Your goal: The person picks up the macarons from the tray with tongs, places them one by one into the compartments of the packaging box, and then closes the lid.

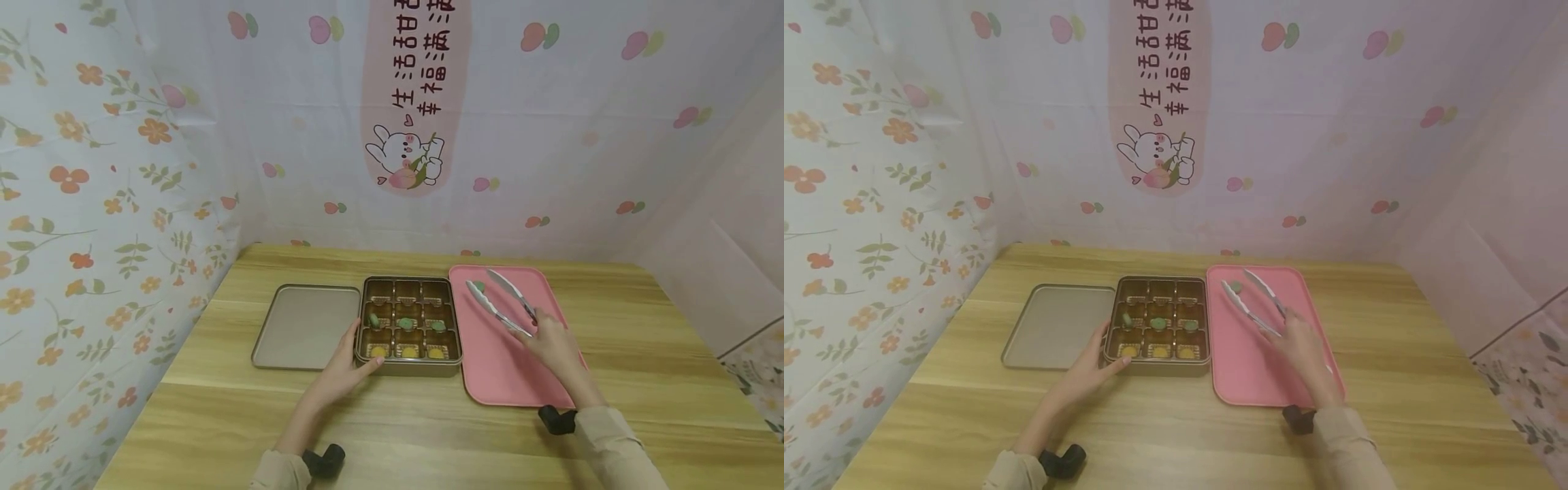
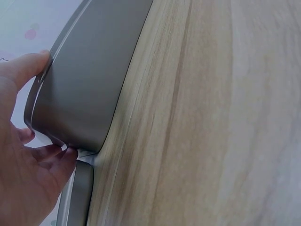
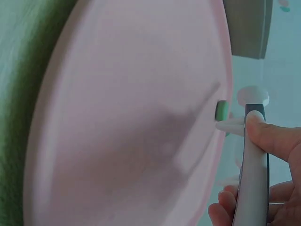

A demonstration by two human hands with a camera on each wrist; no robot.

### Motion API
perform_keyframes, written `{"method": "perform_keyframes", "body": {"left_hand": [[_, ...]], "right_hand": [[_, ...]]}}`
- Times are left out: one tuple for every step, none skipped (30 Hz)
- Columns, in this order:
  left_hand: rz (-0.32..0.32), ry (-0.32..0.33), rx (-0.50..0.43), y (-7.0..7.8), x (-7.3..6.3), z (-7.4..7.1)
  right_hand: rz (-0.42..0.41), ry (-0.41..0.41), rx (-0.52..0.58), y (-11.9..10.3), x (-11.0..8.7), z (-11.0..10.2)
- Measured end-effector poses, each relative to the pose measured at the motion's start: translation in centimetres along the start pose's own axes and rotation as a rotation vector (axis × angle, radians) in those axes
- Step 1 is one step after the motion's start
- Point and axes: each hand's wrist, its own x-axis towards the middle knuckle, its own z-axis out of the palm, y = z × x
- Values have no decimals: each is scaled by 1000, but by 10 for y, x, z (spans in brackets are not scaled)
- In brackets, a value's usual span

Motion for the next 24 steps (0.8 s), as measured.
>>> {"method": "perform_keyframes", "body": {"left_hand": [[1, 0, 2, 0, 0, 0], [2, 0, 4, 0, 0, 0], [2, 0, 4, 1, 0, 0], [3, -1, 2, 1, 0, 0], [3, -1, 2, 1, 0, 0], [3, -1, 1, 2, 0, -1], [3, 0, 3, 2, 0, -1], [1, 0, 2, 2, 0, -1], [1, 1, 0, 2, -1, -1], [2, 3, 0, 2, -1, -1], [2, 4, 1, 2, 0, -1], [2, 4, -1, 2, 0, -1], [1, 3, -3, 2, 0, -1], [1, 3, -5, 2, -1, -1], [1, 2, -7, 2, -1, -1], [1, 1, -7, 3, -1, -1], [0, 1, -6, 3, -1, -1], [1, 2, -4, 3, -1, -1], [1, 2, -3, 3, -1, -1], [3, 3, -1, 3, -1, -1], [4, 4, -1, 3, -1, -1], [6, 5, -1, 3, -1, -1], [6, 5, -1, 3, -1, -1], [7, 6, -3, 2, -1, -1]], "right_hand": [[7, -12, -9, 1, 0, 1], [13, -27, -19, 1, 1, 1], [17, -39, -26, 2, 1, 1], [22, -50, -31, 3, 2, 2], [27, -60, -31, 3, 2, 2], [30, -67, -33, 4, 2, 2], [32, -74, -34, 4, 3, 2], [33, -78, -34, 5, 4, 3], [33, -77, -34, 5, 4, 3], [33, -76, -33, 6, 4, 4], [34, -75, -31, 6, 5, 4], [33, -72, -31, 7, 5, 5], [32, -69, -30, 7, 5, 5], [31, -66, -30, 8, 6, 6], [30, -64, -33, 9, 6, 6], [31, -64, -31, 9, 7, 7], [34, -68, -27, 10, 8, 7], [35, -70, -26, 10, 9, 8], [37, -74, -25, 11, 10, 9], [39, -79, -23, 11, 10, 9], [40, -83, -20, 11, 11, 10], [40, -89, -15, 11, 11, 10], [40, -94, -13, 11, 12, 11], [38, -96, -13, 11, 12, 12]]}}
